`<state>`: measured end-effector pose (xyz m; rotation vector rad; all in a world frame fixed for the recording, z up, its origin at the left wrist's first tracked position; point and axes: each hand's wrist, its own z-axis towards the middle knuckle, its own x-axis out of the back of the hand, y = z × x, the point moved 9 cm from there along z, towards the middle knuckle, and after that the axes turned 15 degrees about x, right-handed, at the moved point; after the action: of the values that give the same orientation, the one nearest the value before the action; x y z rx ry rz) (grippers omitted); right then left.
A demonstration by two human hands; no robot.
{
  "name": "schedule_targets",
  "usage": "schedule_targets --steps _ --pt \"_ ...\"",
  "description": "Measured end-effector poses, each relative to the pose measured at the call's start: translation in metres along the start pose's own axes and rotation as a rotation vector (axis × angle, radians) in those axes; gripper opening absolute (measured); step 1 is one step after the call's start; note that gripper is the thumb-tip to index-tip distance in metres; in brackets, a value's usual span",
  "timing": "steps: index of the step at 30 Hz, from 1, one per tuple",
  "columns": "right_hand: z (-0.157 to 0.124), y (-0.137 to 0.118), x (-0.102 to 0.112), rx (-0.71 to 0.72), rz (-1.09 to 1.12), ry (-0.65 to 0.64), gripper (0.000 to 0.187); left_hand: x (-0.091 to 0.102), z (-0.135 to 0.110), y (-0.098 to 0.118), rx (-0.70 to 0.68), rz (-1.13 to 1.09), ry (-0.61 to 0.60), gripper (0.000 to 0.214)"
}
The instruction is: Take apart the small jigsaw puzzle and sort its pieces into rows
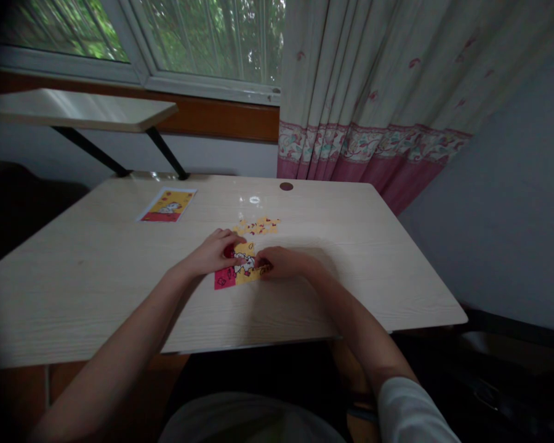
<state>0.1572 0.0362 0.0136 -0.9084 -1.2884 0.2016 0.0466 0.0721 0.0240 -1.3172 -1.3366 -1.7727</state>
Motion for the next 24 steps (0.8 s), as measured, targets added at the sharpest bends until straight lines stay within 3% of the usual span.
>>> schedule_targets --steps 17,24 --pt "0.002 -0.008 0.0 0.039 -0.046 0.007 0.017 0.001 -0.002 0.003 -0.004 0.001 0.004 0.049" --pt "0.001 -0.012 -0.003 0.046 0.036 -0.011 0.017 0.0 -0.004 0.006 -0.04 0.028 0.027 0.05"
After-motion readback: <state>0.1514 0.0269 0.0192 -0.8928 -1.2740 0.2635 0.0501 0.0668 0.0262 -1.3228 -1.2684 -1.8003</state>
